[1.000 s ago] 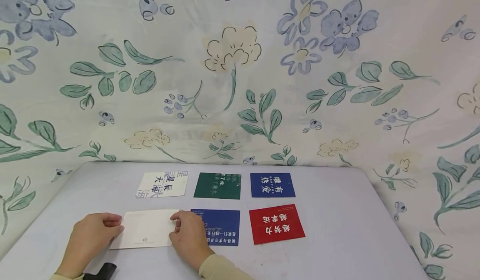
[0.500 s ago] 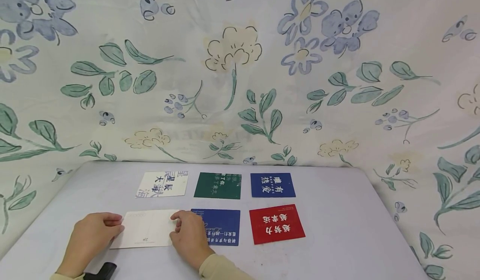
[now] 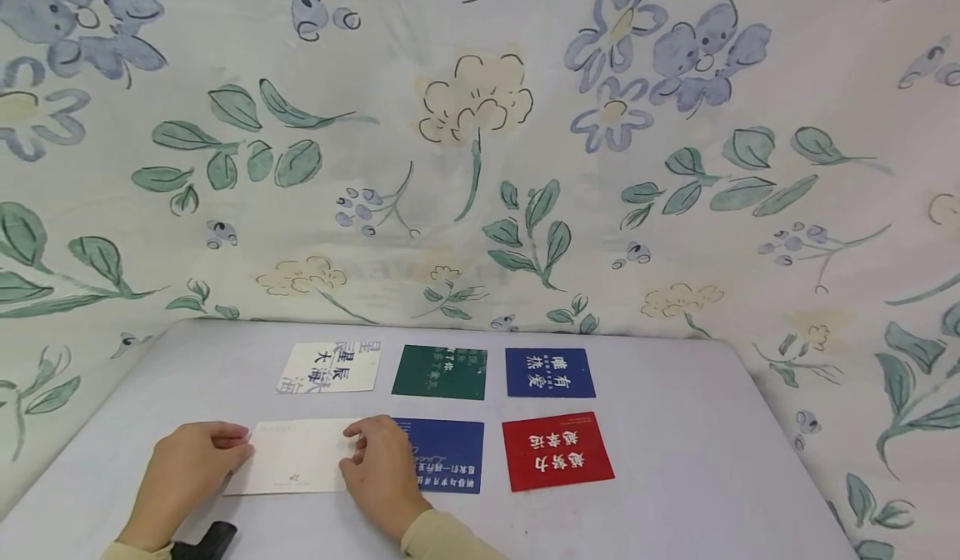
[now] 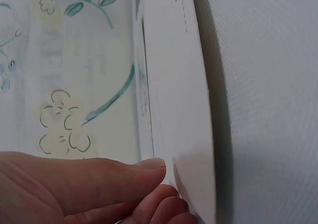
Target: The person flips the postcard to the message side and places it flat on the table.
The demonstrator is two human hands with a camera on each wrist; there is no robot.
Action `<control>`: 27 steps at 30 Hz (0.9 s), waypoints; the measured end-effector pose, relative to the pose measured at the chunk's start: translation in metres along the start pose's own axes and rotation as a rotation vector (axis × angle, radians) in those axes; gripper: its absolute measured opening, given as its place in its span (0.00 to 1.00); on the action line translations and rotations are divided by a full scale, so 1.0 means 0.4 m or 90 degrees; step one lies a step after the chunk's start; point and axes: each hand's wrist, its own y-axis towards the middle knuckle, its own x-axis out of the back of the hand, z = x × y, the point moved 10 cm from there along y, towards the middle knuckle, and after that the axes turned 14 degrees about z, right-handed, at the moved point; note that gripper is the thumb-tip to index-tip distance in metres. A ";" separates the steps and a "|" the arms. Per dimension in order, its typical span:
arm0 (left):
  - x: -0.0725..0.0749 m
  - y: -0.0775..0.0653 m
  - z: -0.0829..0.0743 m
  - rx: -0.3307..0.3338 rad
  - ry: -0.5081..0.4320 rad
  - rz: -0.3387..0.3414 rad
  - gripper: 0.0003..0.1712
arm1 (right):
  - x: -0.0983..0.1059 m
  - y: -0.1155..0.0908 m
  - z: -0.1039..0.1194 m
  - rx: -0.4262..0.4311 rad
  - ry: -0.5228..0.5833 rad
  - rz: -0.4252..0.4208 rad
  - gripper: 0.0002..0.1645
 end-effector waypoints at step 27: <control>0.053 0.024 -0.044 -0.043 -0.010 0.006 0.23 | 0.077 0.047 0.061 0.091 0.010 -0.034 0.17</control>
